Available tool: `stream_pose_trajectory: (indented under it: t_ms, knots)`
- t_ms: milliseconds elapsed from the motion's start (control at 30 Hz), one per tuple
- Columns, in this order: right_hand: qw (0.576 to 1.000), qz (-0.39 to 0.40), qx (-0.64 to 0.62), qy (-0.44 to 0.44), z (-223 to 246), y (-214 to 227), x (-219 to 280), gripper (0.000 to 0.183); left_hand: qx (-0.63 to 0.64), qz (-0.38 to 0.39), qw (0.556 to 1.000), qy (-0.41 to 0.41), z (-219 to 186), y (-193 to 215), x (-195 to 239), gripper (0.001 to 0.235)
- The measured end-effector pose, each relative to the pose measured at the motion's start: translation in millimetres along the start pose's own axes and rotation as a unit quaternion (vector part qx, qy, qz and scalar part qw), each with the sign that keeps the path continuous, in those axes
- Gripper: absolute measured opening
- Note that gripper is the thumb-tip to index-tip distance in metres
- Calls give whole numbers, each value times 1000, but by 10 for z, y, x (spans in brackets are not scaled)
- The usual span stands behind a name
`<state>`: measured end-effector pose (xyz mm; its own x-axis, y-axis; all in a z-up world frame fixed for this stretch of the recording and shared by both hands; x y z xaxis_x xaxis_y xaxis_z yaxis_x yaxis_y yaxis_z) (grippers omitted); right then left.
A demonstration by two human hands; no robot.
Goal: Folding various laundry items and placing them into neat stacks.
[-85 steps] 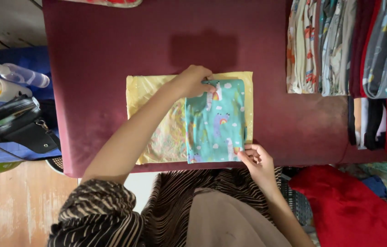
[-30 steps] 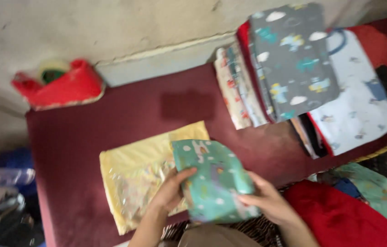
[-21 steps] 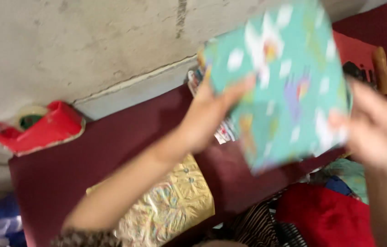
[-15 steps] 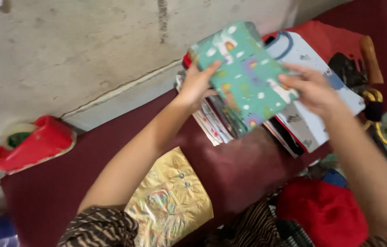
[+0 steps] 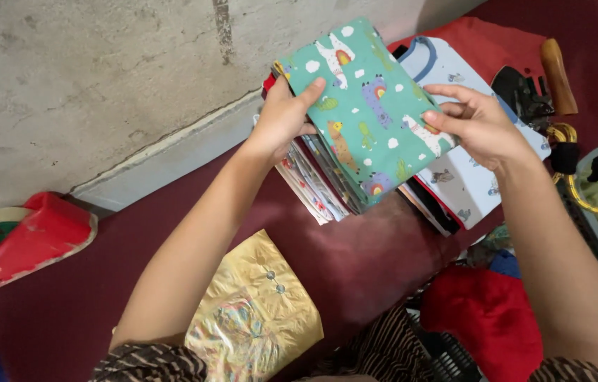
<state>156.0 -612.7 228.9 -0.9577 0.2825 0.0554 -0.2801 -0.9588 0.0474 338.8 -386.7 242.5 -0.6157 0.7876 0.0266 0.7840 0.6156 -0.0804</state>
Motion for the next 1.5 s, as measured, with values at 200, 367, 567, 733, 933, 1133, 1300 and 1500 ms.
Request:
stream_pose_trajectory:
  t_ms: [200, 367, 567, 733, 933, 1133, 1300, 1500]
  knots:
    - [999, -3, 30, -8, -44, 23, -12, 51, 13, 24, 1000, 3, -35, -109, 4, 48]
    - [977, -53, 200, 44, 142, -43, 145, 53, -131, 6, 991, -22, -188, 112, -18, 54]
    - [813, -98, 519, 244, 828, -784, 609, 46, -529, -40, 823, -203, -1210, -389, 284, 54]
    - [754, -76, 612, 228, 346, -1028, 355, 52, -659, 66, 681, -312, -711, -998, -157, 51]
    - [798, -60, 565, 200, 414, -1183, 252, 62, -712, 105, 676, -162, -487, -600, -546, 63]
    - [790, -31, 579, 198, 474, -1260, 354, 62, -671, 125, 720, -125, -468, -453, -444, 64]
    - [747, -8, 624, 230, 262, -1502, 741, 52, -688, 29, 707, -162, -584, -311, -395, 58]
    - [818, 49, 519, 241, 15, -1700, 1436, 52, -697, -157, 656, -243, -647, -343, 435, 44]
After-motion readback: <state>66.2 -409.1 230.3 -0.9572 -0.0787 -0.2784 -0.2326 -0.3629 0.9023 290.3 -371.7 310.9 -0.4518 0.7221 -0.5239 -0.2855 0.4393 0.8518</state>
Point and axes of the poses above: each hand's wrist, its own x-axis away from the middle knuckle, its own y-axis out of the back of the hand, z = x × y, the point moved 10 cm from there along -x, towards the middle knuckle, and after that the axes turned 8 degrees about z, right-handed, at the moved point
